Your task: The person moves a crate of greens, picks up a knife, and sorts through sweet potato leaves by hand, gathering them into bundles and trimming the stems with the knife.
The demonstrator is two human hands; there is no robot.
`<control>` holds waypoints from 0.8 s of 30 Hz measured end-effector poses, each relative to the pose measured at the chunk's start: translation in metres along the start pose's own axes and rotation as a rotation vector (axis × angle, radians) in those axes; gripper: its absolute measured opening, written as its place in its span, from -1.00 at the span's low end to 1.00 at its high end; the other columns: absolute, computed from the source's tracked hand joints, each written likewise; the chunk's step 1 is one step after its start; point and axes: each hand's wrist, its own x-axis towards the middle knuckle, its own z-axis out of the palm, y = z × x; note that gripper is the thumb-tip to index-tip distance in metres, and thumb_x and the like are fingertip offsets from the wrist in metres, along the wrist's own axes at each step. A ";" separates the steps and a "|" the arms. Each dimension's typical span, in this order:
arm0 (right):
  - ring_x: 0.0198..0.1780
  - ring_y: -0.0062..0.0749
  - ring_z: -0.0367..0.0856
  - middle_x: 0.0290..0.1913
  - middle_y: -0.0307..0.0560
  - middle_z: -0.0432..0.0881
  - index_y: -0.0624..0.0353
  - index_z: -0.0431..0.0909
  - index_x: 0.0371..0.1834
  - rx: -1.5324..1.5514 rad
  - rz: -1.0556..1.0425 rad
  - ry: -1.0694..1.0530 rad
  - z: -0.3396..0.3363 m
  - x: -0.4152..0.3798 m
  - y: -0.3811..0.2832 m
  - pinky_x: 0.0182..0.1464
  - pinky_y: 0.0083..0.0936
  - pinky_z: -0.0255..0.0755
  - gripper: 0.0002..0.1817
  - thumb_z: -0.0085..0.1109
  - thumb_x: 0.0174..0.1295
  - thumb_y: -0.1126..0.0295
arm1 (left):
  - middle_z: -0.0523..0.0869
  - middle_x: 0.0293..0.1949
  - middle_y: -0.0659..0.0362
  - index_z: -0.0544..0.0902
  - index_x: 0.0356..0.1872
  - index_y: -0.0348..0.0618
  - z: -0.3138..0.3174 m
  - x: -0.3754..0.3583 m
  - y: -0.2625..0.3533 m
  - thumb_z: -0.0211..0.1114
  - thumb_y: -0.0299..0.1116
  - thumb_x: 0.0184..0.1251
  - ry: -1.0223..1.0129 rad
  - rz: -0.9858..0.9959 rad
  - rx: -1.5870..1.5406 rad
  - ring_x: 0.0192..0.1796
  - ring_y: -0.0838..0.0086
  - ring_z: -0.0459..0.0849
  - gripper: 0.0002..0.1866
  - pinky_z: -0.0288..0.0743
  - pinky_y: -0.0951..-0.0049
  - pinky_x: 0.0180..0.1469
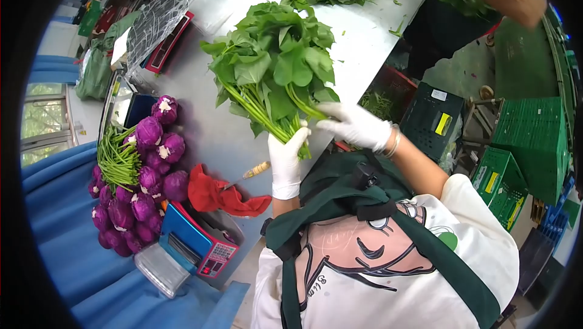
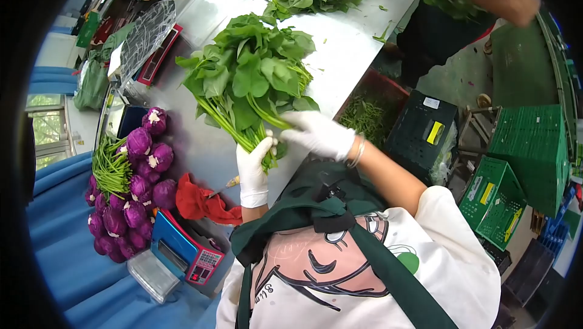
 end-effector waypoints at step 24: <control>-0.53 -0.60 0.51 -0.54 -0.19 0.54 0.29 0.42 -0.34 0.688 -0.104 0.066 0.010 0.009 0.006 -0.42 -0.65 0.43 -0.83 0.16 0.14 0.43 | 0.52 -0.05 0.07 0.37 0.07 -0.31 -0.007 -0.009 -0.008 0.25 -0.42 0.14 -0.261 -0.074 -0.235 -0.15 0.44 0.57 -0.54 0.47 0.46 -0.09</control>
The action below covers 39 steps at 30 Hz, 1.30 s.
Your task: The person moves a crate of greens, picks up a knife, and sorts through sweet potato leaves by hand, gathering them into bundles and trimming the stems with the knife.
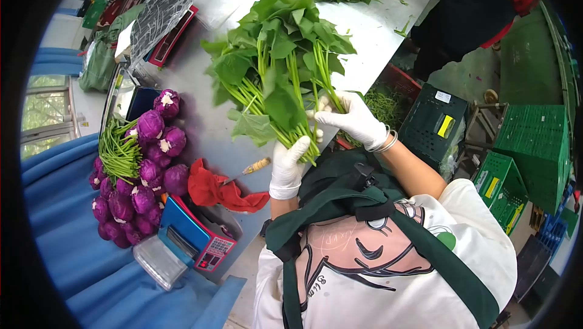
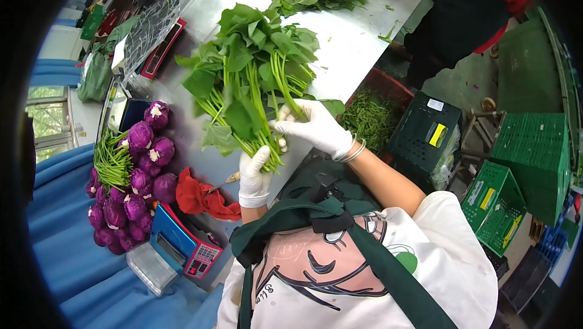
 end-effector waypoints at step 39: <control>-0.49 -0.72 0.32 -0.45 -0.33 0.44 0.12 0.47 -0.12 -0.346 -0.305 0.384 -0.002 0.009 -0.020 -0.43 -0.73 0.24 -0.75 0.05 0.23 0.23 | 0.51 -0.28 0.26 0.41 -0.12 -0.21 0.031 0.029 -0.005 0.18 -0.61 0.14 0.208 0.255 0.225 -0.39 0.65 0.49 -0.73 0.40 0.66 -0.35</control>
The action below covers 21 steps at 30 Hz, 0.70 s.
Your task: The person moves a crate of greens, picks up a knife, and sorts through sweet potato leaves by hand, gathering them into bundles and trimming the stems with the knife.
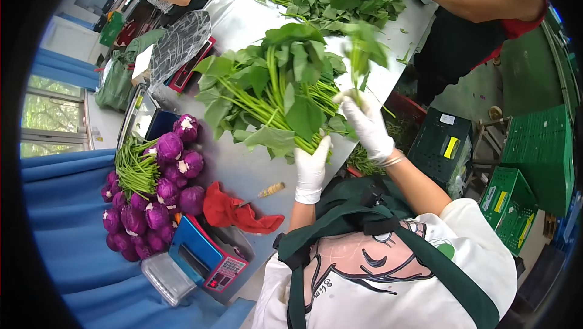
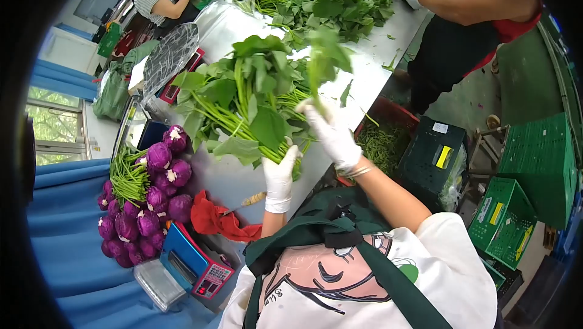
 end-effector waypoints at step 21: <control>-0.62 -0.79 0.27 -0.52 -0.41 0.41 0.20 0.50 -0.26 0.263 0.229 -0.224 -0.035 -0.052 0.036 -0.58 -0.79 0.15 -0.84 0.05 0.14 0.40 | 0.49 -0.28 0.27 0.41 -0.13 -0.20 -0.044 0.002 0.011 0.24 -0.64 0.05 0.020 0.041 -0.045 -0.35 0.65 0.48 -0.67 0.39 0.67 -0.32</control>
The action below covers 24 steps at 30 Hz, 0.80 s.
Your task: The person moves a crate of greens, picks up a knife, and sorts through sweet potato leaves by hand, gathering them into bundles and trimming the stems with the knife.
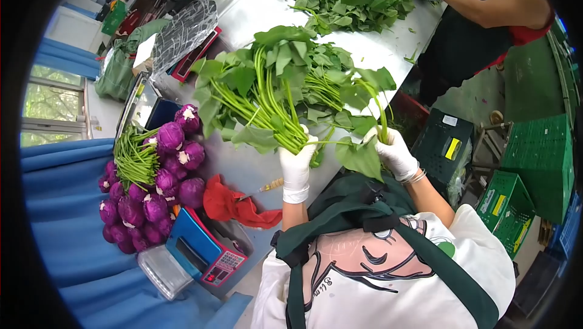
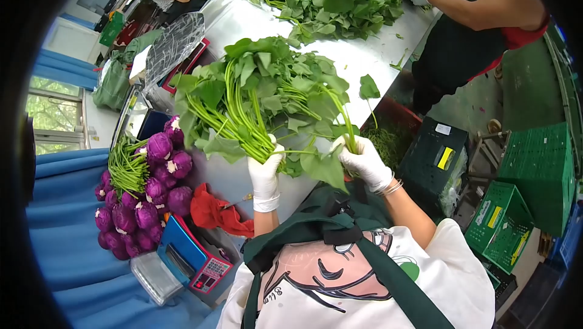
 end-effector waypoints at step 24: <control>-0.52 -0.63 0.38 -0.61 -0.17 0.43 0.24 0.55 -0.31 -0.617 -0.383 0.144 0.076 0.064 -0.037 -0.41 -0.62 0.33 -0.71 0.31 -0.01 0.27 | 0.52 -0.24 0.25 0.37 0.04 -0.31 0.018 -0.018 -0.021 0.14 -0.49 0.24 -0.126 -0.088 0.269 -0.34 0.68 0.42 -0.65 0.36 0.64 -0.34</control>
